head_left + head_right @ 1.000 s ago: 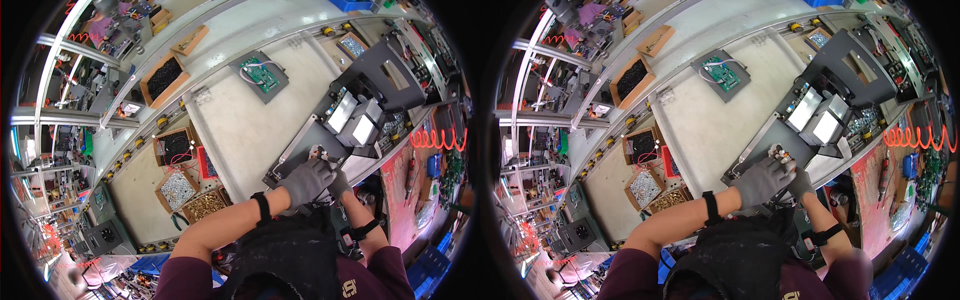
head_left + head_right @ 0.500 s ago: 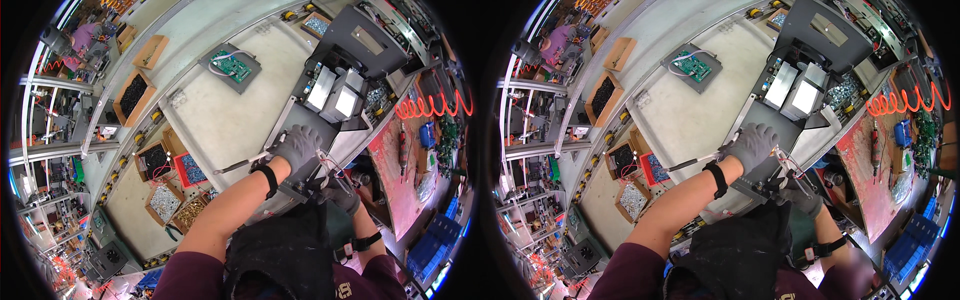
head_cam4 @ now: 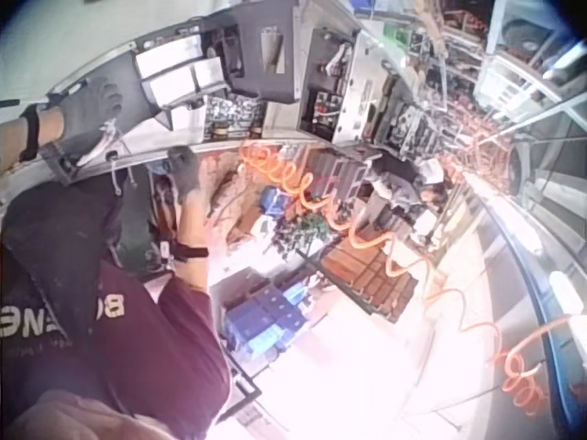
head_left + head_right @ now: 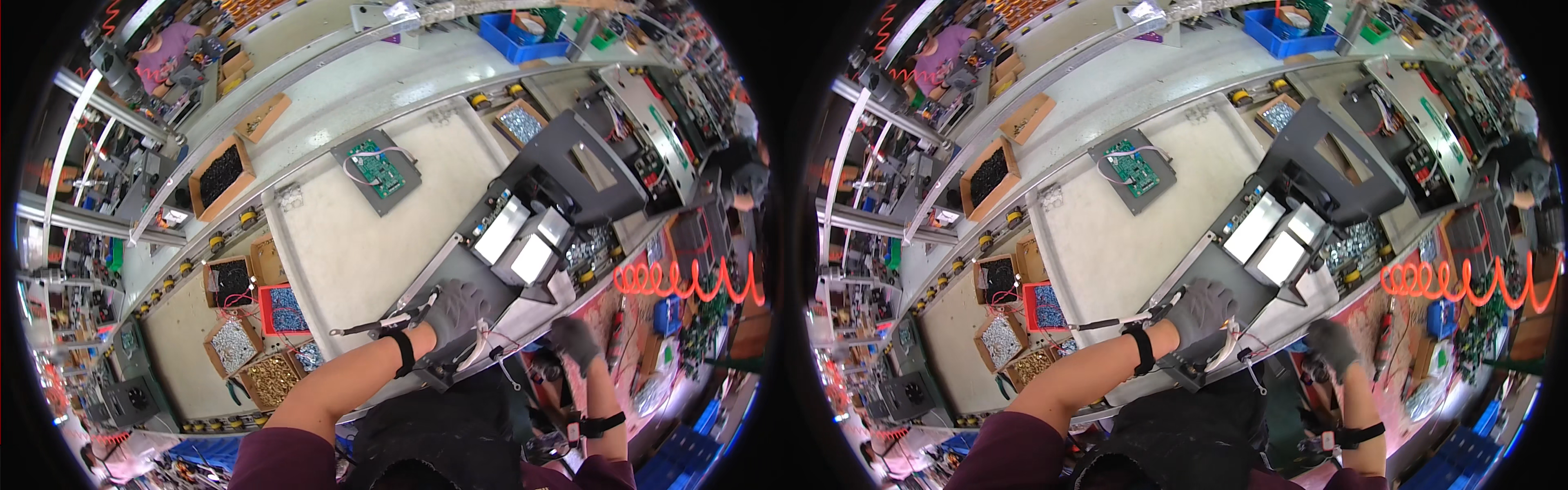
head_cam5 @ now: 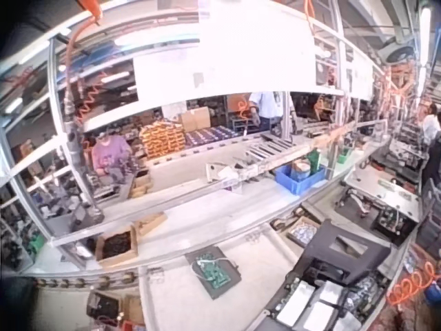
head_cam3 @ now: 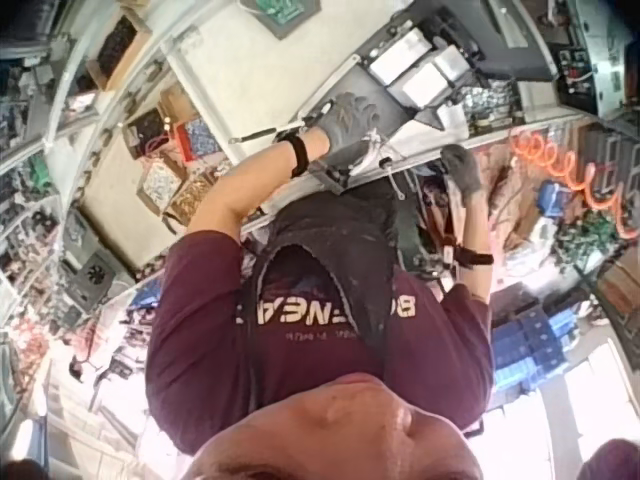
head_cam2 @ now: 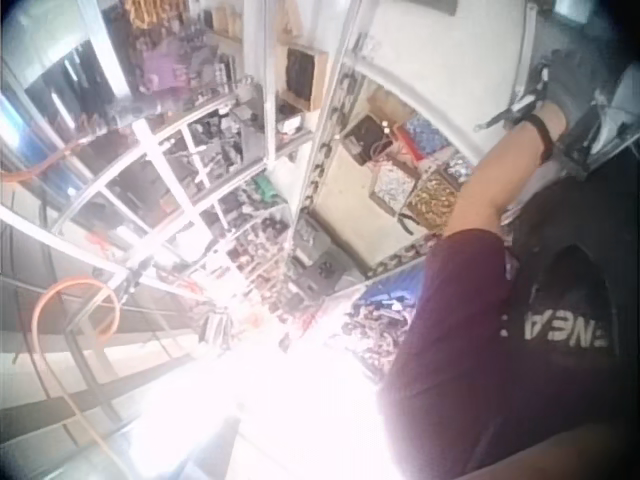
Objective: Assembling the internal components and housing of an electronic unit on a production line.
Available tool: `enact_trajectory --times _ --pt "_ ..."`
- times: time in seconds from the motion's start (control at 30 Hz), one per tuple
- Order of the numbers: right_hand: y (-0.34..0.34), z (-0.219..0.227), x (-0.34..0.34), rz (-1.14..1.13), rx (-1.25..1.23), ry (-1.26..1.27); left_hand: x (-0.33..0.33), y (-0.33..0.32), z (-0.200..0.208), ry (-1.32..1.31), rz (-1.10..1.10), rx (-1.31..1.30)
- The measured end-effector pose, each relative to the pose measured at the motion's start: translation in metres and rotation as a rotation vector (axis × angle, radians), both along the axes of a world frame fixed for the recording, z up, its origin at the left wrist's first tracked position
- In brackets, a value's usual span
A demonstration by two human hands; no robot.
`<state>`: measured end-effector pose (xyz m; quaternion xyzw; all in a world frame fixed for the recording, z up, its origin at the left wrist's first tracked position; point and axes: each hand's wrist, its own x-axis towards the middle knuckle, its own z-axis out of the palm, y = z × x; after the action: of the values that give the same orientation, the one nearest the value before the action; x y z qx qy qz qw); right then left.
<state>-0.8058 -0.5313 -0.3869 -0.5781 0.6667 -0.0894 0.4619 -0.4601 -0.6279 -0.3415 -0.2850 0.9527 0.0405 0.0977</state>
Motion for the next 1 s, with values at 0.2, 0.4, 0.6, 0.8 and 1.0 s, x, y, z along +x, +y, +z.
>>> enact_trajectory --times 0.2,0.4,0.6,0.8,1.0 --pt "-0.208 -0.026 -0.063 0.179 -0.474 0.031 0.006 -0.004 0.011 -0.108 0.000 0.096" --pt "-0.256 -0.031 -0.054 0.524 -0.664 0.326 0.024 0.002 0.016 0.047 0.125 0.021" --pt "-0.283 0.136 0.065 0.262 -0.359 0.172 0.064 -0.014 0.050 0.298 0.383 0.113" --pt "-0.295 0.136 0.119 0.415 -0.575 0.481 0.083 -0.027 0.016 0.353 0.304 0.357" --pt "-0.246 0.147 0.051 0.228 -0.639 -0.018 0.153 -0.027 0.011 0.181 0.620 0.445"
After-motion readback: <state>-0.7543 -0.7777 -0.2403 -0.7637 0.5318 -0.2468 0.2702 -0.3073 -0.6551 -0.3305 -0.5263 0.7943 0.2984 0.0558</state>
